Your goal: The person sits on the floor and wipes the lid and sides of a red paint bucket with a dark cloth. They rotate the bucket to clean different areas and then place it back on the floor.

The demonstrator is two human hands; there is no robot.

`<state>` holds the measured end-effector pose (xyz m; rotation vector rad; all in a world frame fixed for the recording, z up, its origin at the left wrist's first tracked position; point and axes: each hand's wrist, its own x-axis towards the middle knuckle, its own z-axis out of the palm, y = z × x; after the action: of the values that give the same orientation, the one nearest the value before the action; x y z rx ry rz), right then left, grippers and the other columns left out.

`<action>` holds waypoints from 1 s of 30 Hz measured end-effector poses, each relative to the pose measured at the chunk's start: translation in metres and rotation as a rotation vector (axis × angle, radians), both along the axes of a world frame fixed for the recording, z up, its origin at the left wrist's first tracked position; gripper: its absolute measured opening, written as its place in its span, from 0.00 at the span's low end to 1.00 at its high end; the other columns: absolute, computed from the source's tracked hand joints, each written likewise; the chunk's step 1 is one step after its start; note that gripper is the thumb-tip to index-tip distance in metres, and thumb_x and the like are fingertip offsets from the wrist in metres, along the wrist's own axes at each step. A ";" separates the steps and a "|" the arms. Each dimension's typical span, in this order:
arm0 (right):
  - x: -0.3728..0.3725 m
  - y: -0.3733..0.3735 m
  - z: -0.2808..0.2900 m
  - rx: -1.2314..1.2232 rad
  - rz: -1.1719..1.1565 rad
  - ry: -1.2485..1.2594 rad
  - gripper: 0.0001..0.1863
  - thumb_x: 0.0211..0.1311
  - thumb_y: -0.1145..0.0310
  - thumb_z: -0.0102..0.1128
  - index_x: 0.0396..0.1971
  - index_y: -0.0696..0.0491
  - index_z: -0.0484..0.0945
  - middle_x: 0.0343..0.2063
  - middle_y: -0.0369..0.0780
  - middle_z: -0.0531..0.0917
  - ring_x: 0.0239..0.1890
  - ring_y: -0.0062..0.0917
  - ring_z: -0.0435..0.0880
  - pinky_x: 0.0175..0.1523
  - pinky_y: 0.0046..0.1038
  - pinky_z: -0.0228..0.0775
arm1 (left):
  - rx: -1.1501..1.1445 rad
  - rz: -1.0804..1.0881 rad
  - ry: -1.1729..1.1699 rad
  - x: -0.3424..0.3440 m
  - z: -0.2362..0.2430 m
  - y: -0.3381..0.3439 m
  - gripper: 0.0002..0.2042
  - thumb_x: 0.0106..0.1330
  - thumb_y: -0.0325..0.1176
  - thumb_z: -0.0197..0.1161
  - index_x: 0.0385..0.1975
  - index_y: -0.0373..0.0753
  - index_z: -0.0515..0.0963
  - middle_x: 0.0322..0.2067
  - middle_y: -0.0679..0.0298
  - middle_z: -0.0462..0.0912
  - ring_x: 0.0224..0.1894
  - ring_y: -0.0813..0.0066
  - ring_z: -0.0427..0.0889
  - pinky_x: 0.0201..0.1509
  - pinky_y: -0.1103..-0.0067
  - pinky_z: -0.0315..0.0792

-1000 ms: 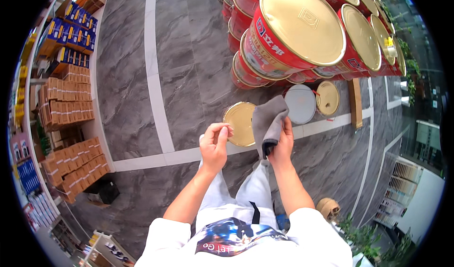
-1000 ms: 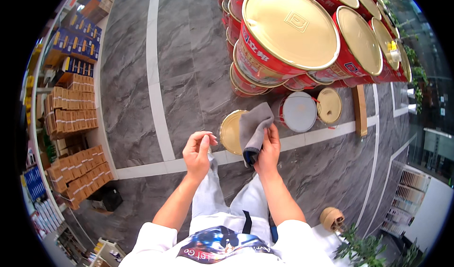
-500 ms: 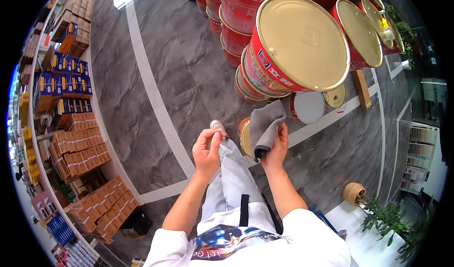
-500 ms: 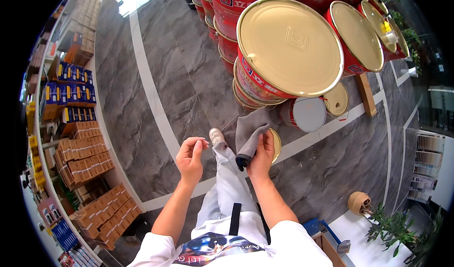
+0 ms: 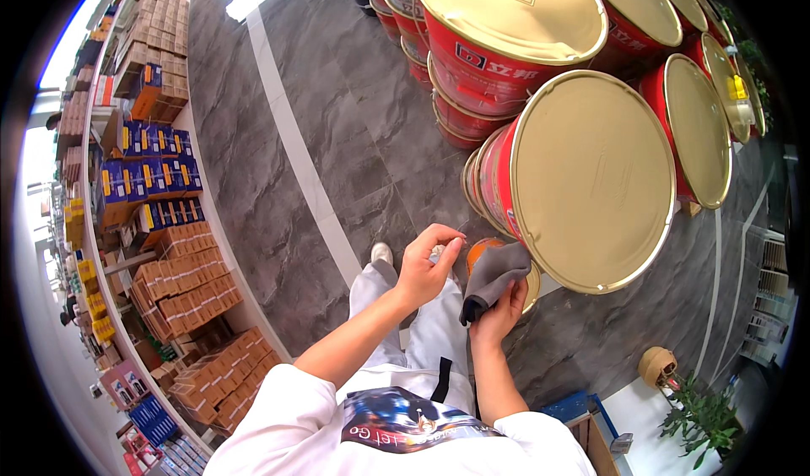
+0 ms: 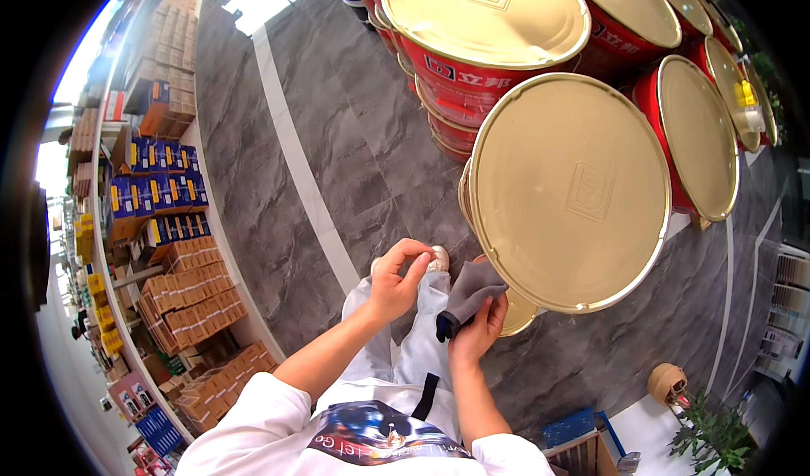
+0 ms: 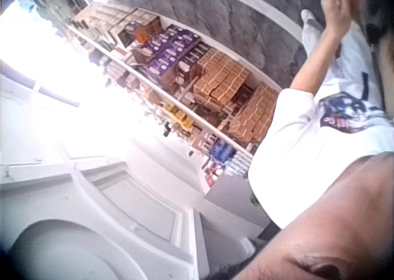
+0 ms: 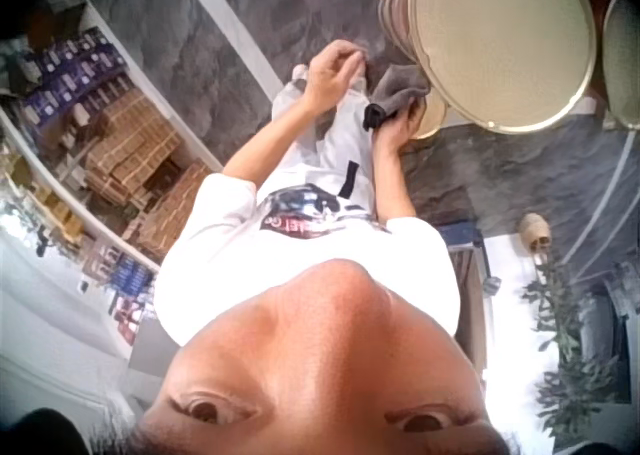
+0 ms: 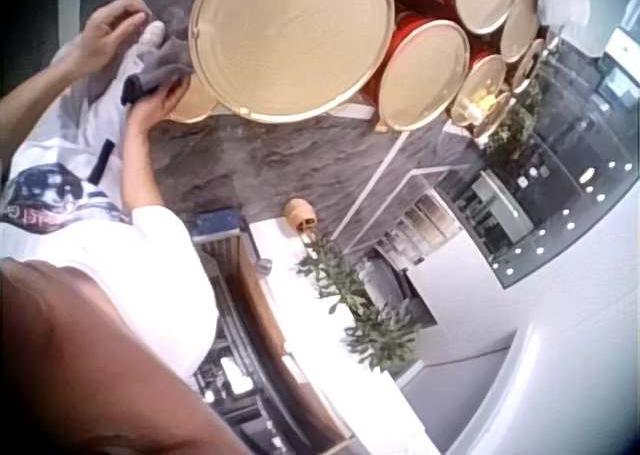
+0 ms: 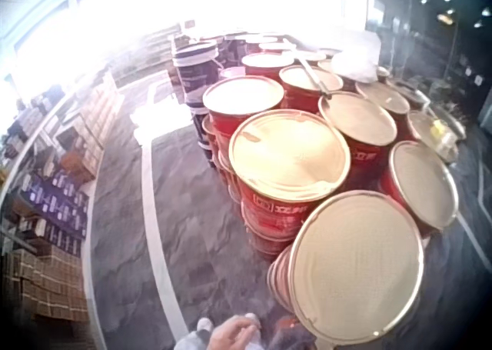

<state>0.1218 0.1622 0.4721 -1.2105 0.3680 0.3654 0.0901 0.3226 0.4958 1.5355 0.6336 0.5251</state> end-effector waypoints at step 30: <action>0.083 0.115 -0.021 -0.587 -0.889 -0.808 0.31 0.85 0.58 0.36 0.78 0.57 0.46 0.75 0.47 0.56 0.75 0.32 0.57 0.78 0.35 0.47 | 0.728 -0.898 -0.687 0.091 -0.002 0.099 0.10 0.54 0.19 0.70 0.36 0.33 0.81 0.37 0.57 0.85 0.42 0.55 0.85 0.49 0.64 0.81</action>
<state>0.2049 0.2773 0.4511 -1.5051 0.2685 -1.0425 0.1811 0.4218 0.4935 1.9366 -0.8500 0.5438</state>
